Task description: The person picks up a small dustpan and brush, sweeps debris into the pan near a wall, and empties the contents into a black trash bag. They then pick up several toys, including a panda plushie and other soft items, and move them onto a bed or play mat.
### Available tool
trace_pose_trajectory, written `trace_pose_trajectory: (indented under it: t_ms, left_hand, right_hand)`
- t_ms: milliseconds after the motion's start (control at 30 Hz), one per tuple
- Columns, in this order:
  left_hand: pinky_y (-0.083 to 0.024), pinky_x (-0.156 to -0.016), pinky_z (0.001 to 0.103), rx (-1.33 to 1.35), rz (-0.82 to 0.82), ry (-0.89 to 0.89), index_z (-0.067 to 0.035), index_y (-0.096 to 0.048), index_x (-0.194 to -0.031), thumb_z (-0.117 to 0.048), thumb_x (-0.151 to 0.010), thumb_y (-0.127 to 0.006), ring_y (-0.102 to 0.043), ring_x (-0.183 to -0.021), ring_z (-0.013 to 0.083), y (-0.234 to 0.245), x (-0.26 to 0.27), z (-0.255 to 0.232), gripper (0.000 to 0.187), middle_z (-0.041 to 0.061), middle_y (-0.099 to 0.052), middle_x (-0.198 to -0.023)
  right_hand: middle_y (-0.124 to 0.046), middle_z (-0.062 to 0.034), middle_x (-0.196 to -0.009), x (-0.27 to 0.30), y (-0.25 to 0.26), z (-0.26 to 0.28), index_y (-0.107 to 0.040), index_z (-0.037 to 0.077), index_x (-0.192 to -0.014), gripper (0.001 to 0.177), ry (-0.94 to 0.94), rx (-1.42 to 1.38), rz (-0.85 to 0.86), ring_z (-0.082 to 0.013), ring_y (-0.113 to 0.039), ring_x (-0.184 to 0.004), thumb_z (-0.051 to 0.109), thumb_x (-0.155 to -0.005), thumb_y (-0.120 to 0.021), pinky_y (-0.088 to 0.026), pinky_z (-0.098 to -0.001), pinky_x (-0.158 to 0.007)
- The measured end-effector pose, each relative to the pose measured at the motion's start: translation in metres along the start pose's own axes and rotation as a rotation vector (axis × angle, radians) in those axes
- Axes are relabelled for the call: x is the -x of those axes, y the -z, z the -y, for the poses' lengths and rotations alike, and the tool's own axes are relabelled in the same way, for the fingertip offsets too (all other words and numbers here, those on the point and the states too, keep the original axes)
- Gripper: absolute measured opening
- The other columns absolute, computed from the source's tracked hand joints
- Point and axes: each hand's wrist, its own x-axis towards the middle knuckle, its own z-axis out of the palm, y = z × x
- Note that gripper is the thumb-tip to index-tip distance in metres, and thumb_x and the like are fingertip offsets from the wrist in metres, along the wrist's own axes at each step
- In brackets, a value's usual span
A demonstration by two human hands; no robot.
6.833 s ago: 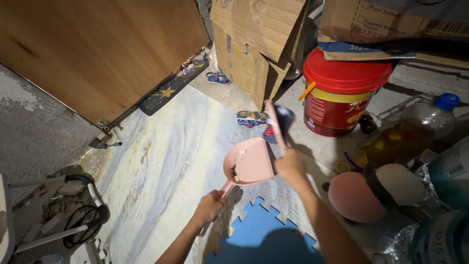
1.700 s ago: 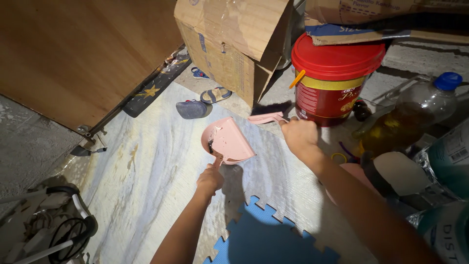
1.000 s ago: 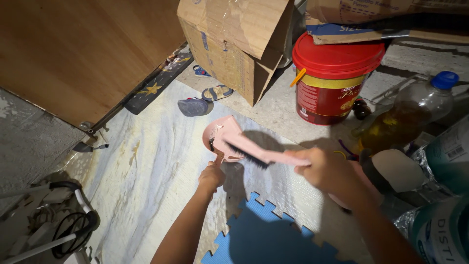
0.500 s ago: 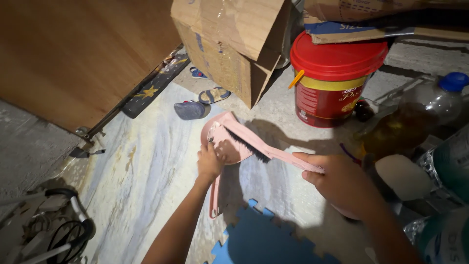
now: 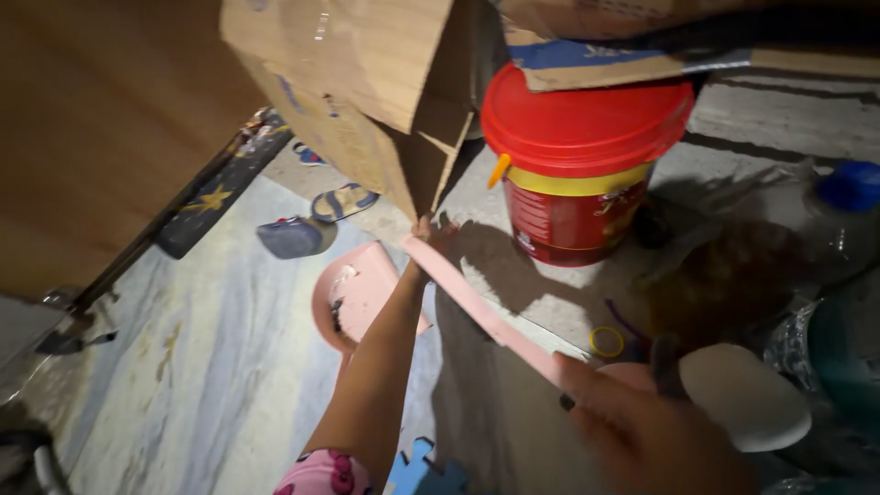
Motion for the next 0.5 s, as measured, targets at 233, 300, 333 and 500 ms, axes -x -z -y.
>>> trace_pose_trajectory:
  t_ms: [233,300,333,500]
  left_hand:
    - [-0.056,-0.078,0.046,-1.252,-0.207,-0.913,-0.011,-0.074,-0.114,-0.017,-0.08,-0.066,-0.072,-0.093,0.0362,-0.014,-0.011,-0.009,0.035,0.017,-0.073,-0.107]
    - [-0.057,-0.082,0.045,-1.206,-0.124,-0.663,-0.012,-0.077,-0.104,-0.01,-0.091,-0.063,-0.071,-0.091,0.0369,-0.014,-0.011,-0.01,0.019,0.016,-0.074,-0.099]
    - [-0.056,-0.078,0.045,-1.102,-0.138,-0.709,-0.008,-0.076,-0.093,-0.008,-0.084,-0.064,-0.07,-0.084,0.0368,-0.012,-0.009,-0.012,0.014,0.017,-0.073,-0.089]
    - [-0.056,-0.074,0.04,-0.708,-0.077,-0.71,-0.002,-0.066,-0.088,-0.002,-0.091,-0.06,-0.071,-0.079,0.0247,-0.004,0.016,-0.023,0.007,0.011,-0.071,-0.084]
  right_hand:
    - [-0.074,0.0004,-0.09,-0.029,-0.005,0.043,-0.063,0.055,-0.141,0.057,-0.585,0.227,0.315,-0.0123,-0.071,-0.094,0.04,-0.086,-0.073,-0.059,-0.0289,-0.082]
    - [-0.08,-0.003,-0.095,-0.047,-0.006,0.056,-0.065,0.049,-0.143,0.056,-0.405,0.226,0.132,-0.0234,-0.077,-0.093,0.039,-0.088,-0.073,-0.058,-0.0374,-0.082]
    - [-0.08,-0.003,-0.095,-0.054,-0.007,0.063,-0.065,0.049,-0.143,0.056,-0.408,0.225,0.132,-0.0234,-0.077,-0.093,0.039,-0.088,-0.073,-0.058,-0.0374,-0.082]
    - [-0.079,-0.0029,-0.094,-0.074,-0.004,0.09,-0.067,0.046,-0.141,0.06,-0.488,0.188,-0.072,-0.0323,-0.072,-0.086,0.031,-0.084,-0.072,-0.056,-0.0439,-0.075]
